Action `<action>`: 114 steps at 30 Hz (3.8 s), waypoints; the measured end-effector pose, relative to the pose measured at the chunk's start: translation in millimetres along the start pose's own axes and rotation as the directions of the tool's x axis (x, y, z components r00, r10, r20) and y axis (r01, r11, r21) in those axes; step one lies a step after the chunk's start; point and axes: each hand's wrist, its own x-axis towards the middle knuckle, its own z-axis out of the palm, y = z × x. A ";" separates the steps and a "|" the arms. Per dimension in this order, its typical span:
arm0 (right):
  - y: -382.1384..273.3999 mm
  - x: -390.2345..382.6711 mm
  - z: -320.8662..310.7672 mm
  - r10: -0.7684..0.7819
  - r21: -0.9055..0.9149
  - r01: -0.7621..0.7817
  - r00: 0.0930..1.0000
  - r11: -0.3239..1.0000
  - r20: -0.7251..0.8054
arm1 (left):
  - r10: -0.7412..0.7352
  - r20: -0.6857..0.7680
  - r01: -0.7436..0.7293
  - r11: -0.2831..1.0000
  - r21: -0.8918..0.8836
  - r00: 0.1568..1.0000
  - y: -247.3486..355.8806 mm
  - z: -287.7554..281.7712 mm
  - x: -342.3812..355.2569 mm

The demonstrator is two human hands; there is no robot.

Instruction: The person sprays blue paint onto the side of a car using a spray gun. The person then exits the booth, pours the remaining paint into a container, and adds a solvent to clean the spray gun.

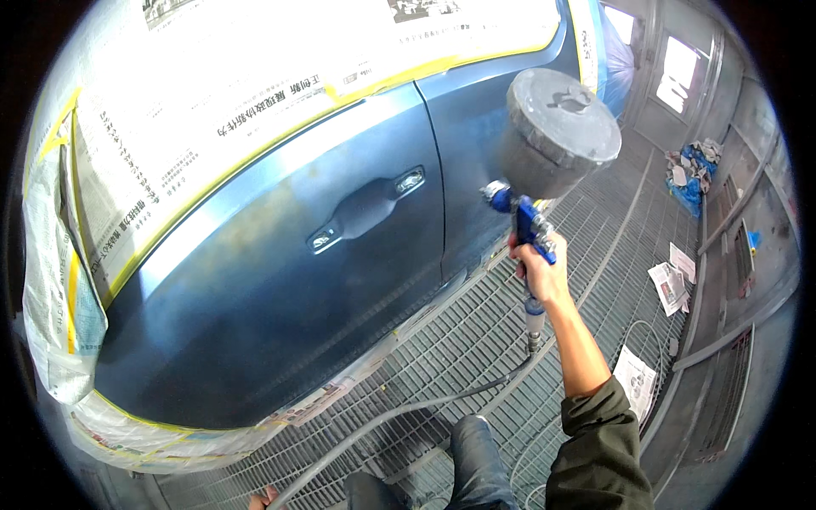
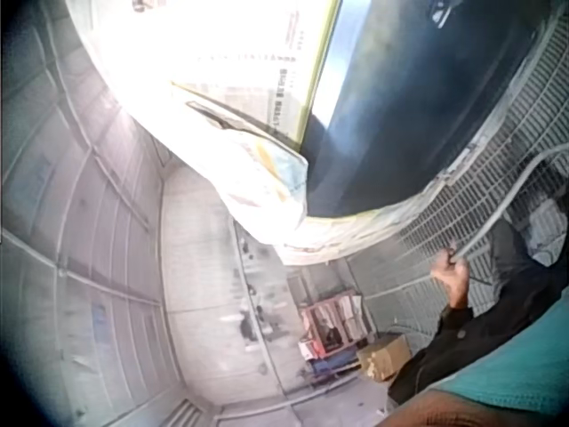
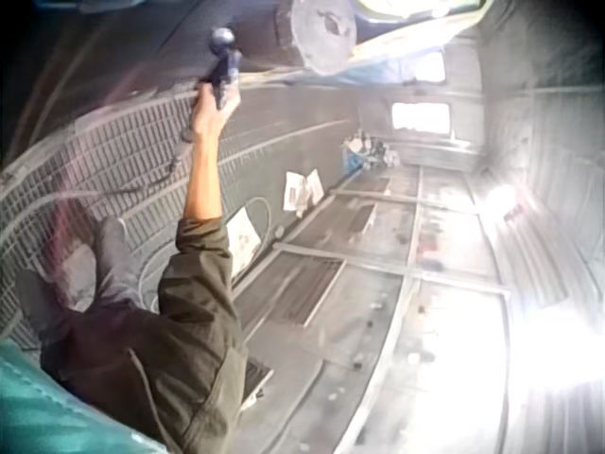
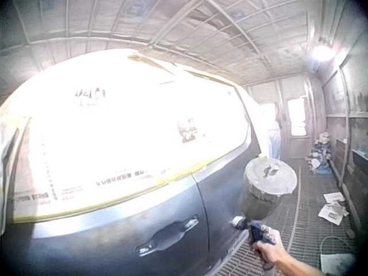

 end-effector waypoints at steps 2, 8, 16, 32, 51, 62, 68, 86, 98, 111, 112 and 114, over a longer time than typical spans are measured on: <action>-5.3 7.4 0.0 -0.078 0.013 0.080 0.990 0.997 -0.114 | -0.044 -0.040 0.045 0.999 0.006 0.998 1.3 -0.9 -0.9; -41.8 -13.9 28.1 0.007 0.031 -0.005 0.999 1.000 -0.052 | -0.128 -0.094 0.130 0.992 0.010 0.987 14.6 -32.3 13.5; -100.1 -100.9 125.8 0.193 0.092 -0.245 0.902 0.965 0.386 | -0.169 -0.235 0.156 0.985 -0.073 0.957 -42.0 -88.4 12.8; -135.8 -133.7 241.1 0.118 0.193 -0.510 0.514 0.838 0.849 | -0.424 -0.366 0.391 0.906 -0.163 0.829 -83.3 -152.4 -4.7; -110.0 88.0 -16.3 0.139 0.017 -0.140 0.987 0.990 0.083 | -0.133 -0.180 0.143 0.989 0.042 0.975 95.3 -37.5 51.8; -169.3 42.0 47.3 0.168 0.088 -0.198 0.948 0.976 0.270 | -0.417 -0.366 0.383 0.909 -0.165 0.832 58.5 -73.5 55.6; -198.8 -44.9 176.8 0.160 0.215 -0.488 0.616 0.846 0.771 | -0.319 -0.517 0.299 0.946 -0.125 0.794 -3.5 -134.3 52.4; -161.3 102.8 33.8 0.245 0.105 -0.364 0.787 0.925 0.567 | -0.202 -0.416 0.165 0.978 -0.125 0.887 72.9 -21.7 74.9; -73.4 320.9 -229.5 0.136 0.054 -0.141 0.986 0.988 0.093 | -0.229 -0.267 0.232 0.972 -0.021 0.936 346.6 163.1 30.0; 19.6 274.9 -247.1 0.054 0.365 -0.160 0.957 0.917 0.284 | -0.329 -0.218 0.349 0.935 0.059 0.919 394.8 201.0 -51.5; 34.0 259.0 -234.6 0.040 0.399 -0.202 0.925 0.894 0.377 | -0.347 -0.241 0.371 0.927 0.060 0.907 396.8 196.0 -60.0; 53.5 232.4 -204.8 -0.009 0.452 -0.261 0.859 0.853 0.513 | -0.378 -0.307 0.418 0.906 0.073 0.873 399.1 187.2 -75.0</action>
